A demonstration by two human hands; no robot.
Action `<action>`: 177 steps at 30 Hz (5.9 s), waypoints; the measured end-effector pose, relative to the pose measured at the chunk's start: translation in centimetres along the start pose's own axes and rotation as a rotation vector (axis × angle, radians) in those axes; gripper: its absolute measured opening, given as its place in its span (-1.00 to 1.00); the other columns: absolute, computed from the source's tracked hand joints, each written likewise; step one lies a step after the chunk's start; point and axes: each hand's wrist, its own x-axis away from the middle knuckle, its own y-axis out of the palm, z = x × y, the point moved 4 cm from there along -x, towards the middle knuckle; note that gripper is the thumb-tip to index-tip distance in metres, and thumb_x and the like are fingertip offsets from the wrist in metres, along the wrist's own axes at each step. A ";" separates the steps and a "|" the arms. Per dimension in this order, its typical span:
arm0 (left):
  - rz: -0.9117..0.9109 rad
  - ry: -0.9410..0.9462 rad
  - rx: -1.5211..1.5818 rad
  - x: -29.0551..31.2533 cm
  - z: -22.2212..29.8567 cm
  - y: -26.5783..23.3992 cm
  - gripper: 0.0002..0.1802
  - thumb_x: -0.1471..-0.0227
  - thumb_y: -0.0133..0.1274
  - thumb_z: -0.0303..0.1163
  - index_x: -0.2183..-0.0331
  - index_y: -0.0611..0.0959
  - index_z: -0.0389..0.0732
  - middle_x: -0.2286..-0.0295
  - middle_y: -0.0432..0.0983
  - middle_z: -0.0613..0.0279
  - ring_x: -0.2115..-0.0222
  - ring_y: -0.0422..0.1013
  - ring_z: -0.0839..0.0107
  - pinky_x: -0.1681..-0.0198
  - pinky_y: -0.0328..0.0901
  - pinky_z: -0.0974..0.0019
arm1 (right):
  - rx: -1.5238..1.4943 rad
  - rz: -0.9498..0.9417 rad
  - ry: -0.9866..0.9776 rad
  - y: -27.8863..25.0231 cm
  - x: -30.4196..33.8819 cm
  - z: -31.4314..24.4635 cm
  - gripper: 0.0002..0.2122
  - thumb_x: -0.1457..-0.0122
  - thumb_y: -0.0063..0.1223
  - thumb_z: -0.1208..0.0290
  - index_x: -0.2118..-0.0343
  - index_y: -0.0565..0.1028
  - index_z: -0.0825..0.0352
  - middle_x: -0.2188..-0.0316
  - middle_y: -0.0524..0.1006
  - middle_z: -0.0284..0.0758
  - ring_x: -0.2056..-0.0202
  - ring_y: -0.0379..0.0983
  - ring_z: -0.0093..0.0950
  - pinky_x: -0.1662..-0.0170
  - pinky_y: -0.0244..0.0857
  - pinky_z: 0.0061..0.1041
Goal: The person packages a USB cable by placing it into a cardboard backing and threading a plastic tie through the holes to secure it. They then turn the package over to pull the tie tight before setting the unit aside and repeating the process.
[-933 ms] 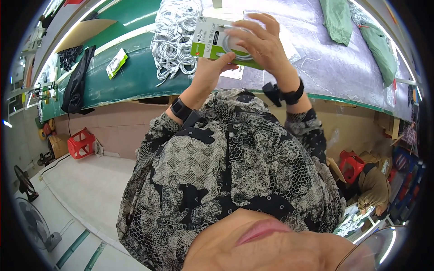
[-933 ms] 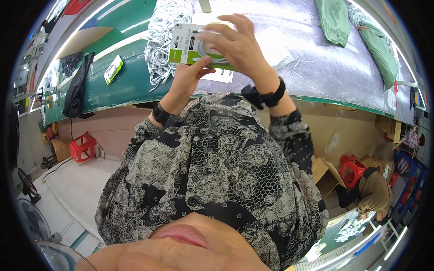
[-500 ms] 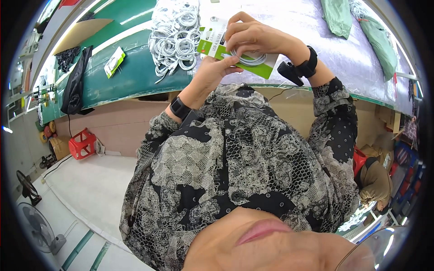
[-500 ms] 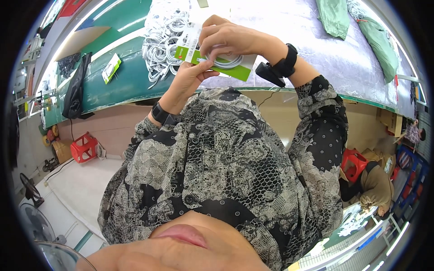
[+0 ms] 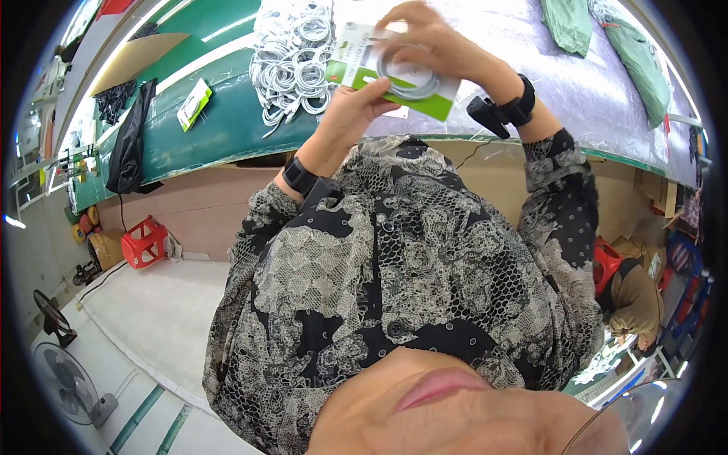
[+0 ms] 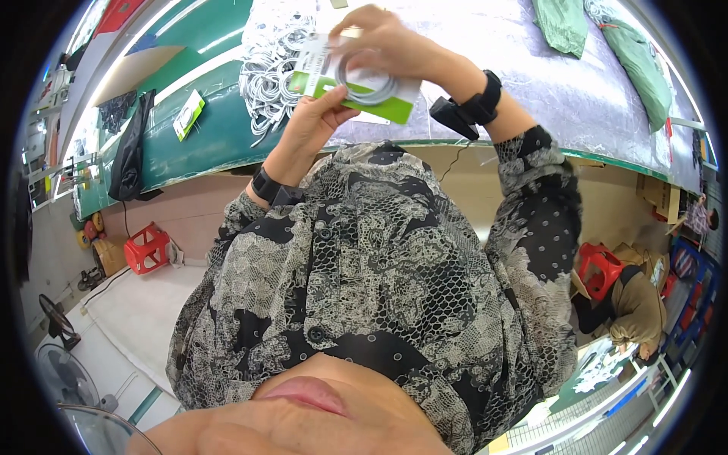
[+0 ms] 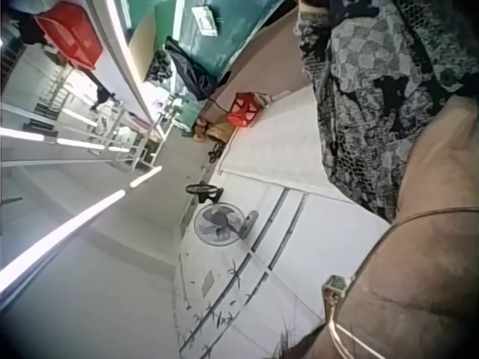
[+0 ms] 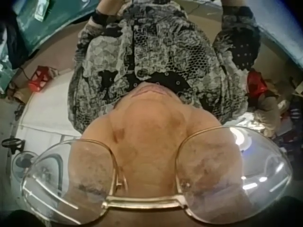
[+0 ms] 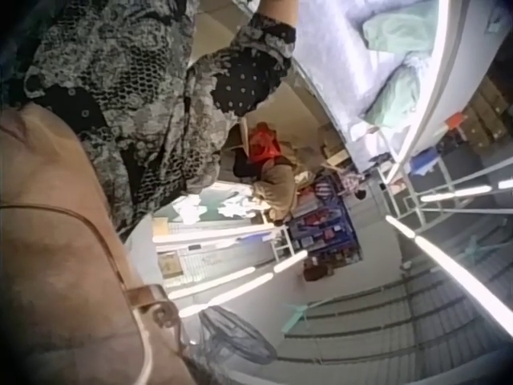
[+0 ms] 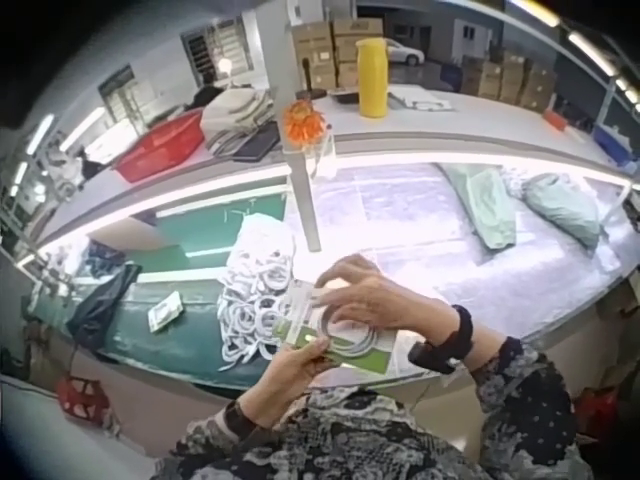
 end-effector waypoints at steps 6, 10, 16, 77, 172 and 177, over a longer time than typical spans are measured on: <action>0.098 0.113 0.207 -0.1 1.5 -0.8 -0.79 -0.05 0.02 -0.48 0.22 0.50 -0.30 0.32 0.50 0.19 0.28 0.45 0.36 0.21 0.41 0.27 | -0.393 0.421 0.956 1.6 9.7 4.6 -0.76 -0.10 -0.12 0.61 0.15 0.44 0.39 0.35 0.51 -0.35 0.37 0.44 -0.55 0.28 0.34 -0.58; -0.038 0.154 0.183 -0.3 1.2 1.1 -0.79 -0.04 0.04 -0.48 0.21 0.49 -0.23 0.33 0.49 0.22 0.33 0.43 0.41 0.30 0.37 0.33 | -0.926 0.349 0.864 9.0 8.7 -1.3 -0.83 -0.10 -0.06 0.62 0.23 0.45 0.41 0.45 0.52 -0.30 0.46 0.45 -0.56 0.39 0.37 -0.57; 0.064 0.127 0.089 -0.8 0.5 0.2 -0.82 -0.02 0.06 -0.49 0.26 0.49 -0.17 0.41 0.48 0.32 0.48 0.36 0.56 0.48 0.23 0.50 | -0.788 0.361 0.907 8.5 7.1 -1.2 -0.86 -0.05 -0.02 0.63 0.29 0.44 0.42 0.53 0.51 -0.34 0.52 0.45 -0.57 0.46 0.36 -0.58; 0.134 0.294 -0.182 -2.1 -0.3 -1.4 -0.68 -0.10 -0.07 -0.55 0.07 0.34 -0.26 0.18 0.41 0.23 0.17 0.38 0.46 0.12 0.33 0.38 | -0.028 0.273 0.872 6.7 5.2 -1.5 -0.61 -0.08 -0.12 0.49 0.01 0.21 0.44 0.16 0.38 0.05 0.23 0.39 0.00 0.21 0.31 -0.18; 0.206 -0.166 -0.086 0.7 -5.1 -7.6 -0.57 -0.07 -0.07 -0.57 0.00 0.28 -0.30 0.10 0.35 0.14 0.10 0.34 0.33 0.02 0.30 0.22 | -0.995 0.428 1.048 19.2 13.9 0.7 -0.60 -0.12 0.05 0.33 0.01 0.31 0.38 0.22 0.45 -0.25 0.24 0.40 -0.52 0.17 0.32 -0.52; 0.266 -0.154 -0.089 0.9 -6.3 -10.0 -0.56 -0.04 -0.04 -0.59 0.01 0.29 -0.30 0.11 0.35 0.15 0.12 0.36 0.35 0.02 0.30 0.26 | -1.036 0.148 1.229 17.9 15.8 1.7 -0.62 -0.16 -0.01 0.30 0.00 0.31 0.34 0.21 0.46 -0.26 0.27 0.42 -0.48 0.18 0.32 -0.50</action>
